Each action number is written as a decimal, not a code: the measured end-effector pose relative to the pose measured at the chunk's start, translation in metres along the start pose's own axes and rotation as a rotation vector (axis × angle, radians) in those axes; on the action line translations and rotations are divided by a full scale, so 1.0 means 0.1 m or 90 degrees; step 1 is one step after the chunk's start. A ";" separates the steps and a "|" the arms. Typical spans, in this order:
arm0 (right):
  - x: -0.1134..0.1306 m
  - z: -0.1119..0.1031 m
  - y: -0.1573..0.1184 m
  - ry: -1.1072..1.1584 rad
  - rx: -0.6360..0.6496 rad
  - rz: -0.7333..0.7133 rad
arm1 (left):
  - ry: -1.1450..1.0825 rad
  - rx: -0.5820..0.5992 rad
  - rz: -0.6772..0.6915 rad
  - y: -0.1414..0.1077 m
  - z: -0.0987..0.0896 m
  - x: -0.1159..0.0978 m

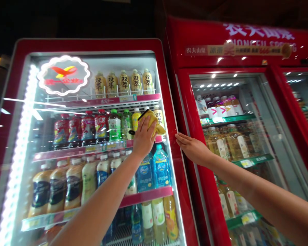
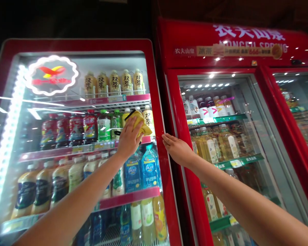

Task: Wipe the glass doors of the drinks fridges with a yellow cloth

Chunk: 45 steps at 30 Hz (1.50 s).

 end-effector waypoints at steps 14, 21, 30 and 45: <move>0.14 -0.05 -0.09 -0.036 -0.012 0.020 | -0.021 0.043 -0.029 0.70 0.54 -0.39; 0.32 -0.03 -0.17 -0.034 0.012 0.001 | -0.059 0.066 0.071 0.60 0.61 -0.50; 0.36 -0.03 -0.19 -0.038 0.035 0.013 | -0.069 0.089 0.019 0.65 0.69 -0.61; 0.23 0.01 -0.25 0.016 0.003 0.033 | 0.001 0.005 -0.084 0.67 0.35 -0.01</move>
Point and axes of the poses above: each hand's wrist, its own y-axis towards the middle knuckle, its own z-axis out of the palm, x = y × z, the point moved 5 cm from there along y, towards the middle knuckle, and after that the axes turned 12 degrees about -x, right-handed, at the moved point
